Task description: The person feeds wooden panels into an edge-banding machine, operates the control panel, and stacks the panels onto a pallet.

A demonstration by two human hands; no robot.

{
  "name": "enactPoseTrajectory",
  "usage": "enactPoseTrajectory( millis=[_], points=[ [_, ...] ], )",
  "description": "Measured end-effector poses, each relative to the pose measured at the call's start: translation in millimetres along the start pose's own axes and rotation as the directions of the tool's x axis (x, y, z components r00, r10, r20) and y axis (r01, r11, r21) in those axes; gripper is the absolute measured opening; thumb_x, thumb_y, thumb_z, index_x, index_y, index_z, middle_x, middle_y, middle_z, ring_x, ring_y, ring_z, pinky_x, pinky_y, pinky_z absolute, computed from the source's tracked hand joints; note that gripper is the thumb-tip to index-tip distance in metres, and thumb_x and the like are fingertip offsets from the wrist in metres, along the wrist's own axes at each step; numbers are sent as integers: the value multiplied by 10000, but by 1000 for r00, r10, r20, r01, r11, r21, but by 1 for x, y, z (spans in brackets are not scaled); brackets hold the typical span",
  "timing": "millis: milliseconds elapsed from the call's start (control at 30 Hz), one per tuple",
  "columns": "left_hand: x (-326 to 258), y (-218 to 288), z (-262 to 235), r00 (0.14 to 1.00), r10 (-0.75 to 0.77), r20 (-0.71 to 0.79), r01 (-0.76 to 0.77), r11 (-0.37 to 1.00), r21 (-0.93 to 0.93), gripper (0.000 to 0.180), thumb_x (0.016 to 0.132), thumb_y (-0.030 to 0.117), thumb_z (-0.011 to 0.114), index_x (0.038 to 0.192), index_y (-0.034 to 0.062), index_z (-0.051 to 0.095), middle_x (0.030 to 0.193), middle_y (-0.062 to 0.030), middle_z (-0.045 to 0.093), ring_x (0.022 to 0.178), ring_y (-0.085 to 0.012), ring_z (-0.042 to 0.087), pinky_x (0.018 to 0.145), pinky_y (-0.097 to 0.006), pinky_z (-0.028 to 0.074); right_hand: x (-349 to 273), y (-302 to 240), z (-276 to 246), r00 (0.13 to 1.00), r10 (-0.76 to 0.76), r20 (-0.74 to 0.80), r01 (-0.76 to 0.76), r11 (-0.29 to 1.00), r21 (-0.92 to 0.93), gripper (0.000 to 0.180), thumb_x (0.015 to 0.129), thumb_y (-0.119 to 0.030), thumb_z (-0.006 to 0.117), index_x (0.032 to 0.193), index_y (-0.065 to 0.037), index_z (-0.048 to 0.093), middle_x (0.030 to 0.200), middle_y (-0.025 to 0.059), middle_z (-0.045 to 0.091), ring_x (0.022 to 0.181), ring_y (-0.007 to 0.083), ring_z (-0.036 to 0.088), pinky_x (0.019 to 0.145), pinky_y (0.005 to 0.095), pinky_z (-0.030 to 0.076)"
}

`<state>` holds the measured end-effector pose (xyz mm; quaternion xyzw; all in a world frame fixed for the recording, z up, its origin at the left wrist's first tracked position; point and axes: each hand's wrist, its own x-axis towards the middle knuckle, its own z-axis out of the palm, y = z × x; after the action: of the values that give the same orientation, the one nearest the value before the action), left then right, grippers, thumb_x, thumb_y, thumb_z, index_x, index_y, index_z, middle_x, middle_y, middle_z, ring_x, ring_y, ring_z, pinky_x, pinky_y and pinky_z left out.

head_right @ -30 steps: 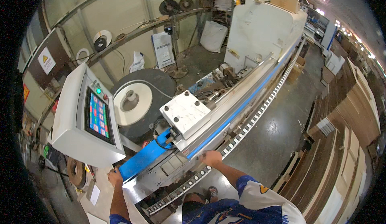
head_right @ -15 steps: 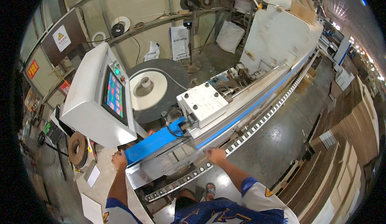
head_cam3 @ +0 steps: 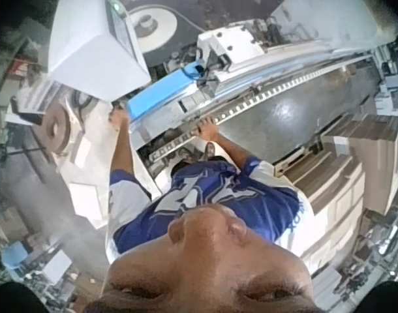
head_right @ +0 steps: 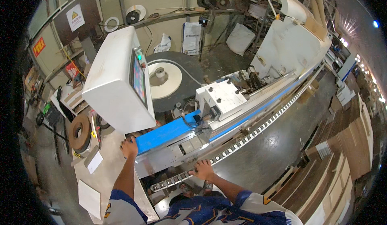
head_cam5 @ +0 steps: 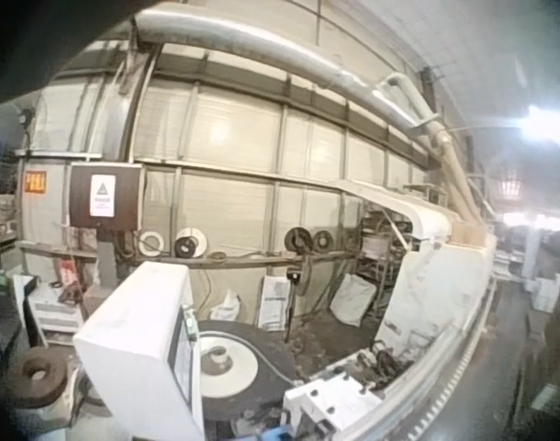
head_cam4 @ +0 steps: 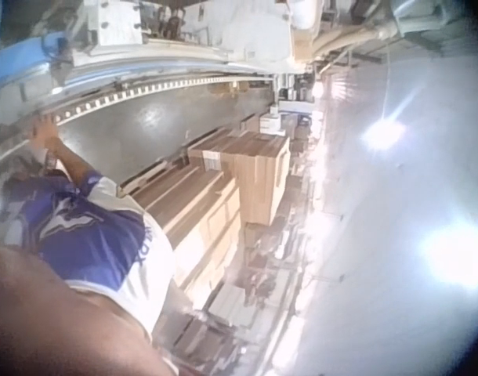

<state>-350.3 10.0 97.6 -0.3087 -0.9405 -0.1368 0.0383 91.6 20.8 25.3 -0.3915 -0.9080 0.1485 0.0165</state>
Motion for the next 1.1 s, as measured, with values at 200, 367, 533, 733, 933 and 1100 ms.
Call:
enactPoseTrajectory(
  millis=[200, 367, 533, 733, 933, 1100],
  points=[
    [-4, -27, -3, 999, -44, -9, 42, 993, -109, 423, 1010, 447, 524, 1095, 108, 764, 1247, -122, 716, 1233, -335, 596, 1090, -521, 418, 10, -4, 10, 988, -36, 152, 33, 999, 20, 797, 894, -812, 523, 1258, -132, 724, 1328, 135, 635, 1314, 364, 502, 1148, 581, 284],
    [-19, -50, 41, 959, -85, -271, -13, 941, -339, 304, 889, 275, 705, 1121, 83, 746, 1147, -165, 722, 1101, -358, 658, 1005, -502, 509, 17, -11, -12, 969, -154, 193, 125, 980, 157, 644, 853, -667, 706, 1167, -105, 737, 1191, 143, 661, 1119, 416, 594, 957, 595, 420],
    [-122, -77, -43, 884, -70, -462, -202, 835, -512, 571, 885, 250, 729, 1372, 8, 556, 1363, -204, 588, 1320, -380, 511, 1188, -558, 296, 5, 11, 16, 994, -104, 43, 101, 993, 67, 608, 888, -672, 677, 1192, -148, 725, 1202, 109, 622, 1174, 366, 535, 1077, 563, 303],
    [-216, -295, -86, 635, -464, -617, 390, 883, -262, 603, 919, 289, 738, 1416, 6, 546, 1385, -208, 590, 1301, -398, 506, 1136, -515, 320, 11, 13, 24, 994, -98, 49, 95, 993, 68, 587, 909, -657, 663, 1202, -151, 716, 1193, 87, 603, 1175, 347, 521, 1122, 570, 259],
    [-207, -461, -101, 543, -676, -497, 721, 679, -136, 712, 955, 410, 685, 1488, -18, 488, 1495, -228, 530, 1410, -402, 449, 1186, -542, 297, 11, 16, 21, 995, -81, 54, 80, 997, 18, 562, 936, -648, 649, 1218, -165, 711, 1200, 89, 602, 1176, 346, 523, 1133, 573, 252],
    [-219, -542, -68, 771, -637, 19, 629, 766, 134, 917, 975, 651, 556, 1580, -17, 383, 1656, -237, 354, 1516, -418, 346, 1264, -527, 220, 8, 10, 9, 995, -67, 80, 62, 996, 57, 595, 943, -669, 626, 1234, -158, 716, 1190, 124, 616, 1195, 356, 516, 1136, 563, 268]
  ],
)
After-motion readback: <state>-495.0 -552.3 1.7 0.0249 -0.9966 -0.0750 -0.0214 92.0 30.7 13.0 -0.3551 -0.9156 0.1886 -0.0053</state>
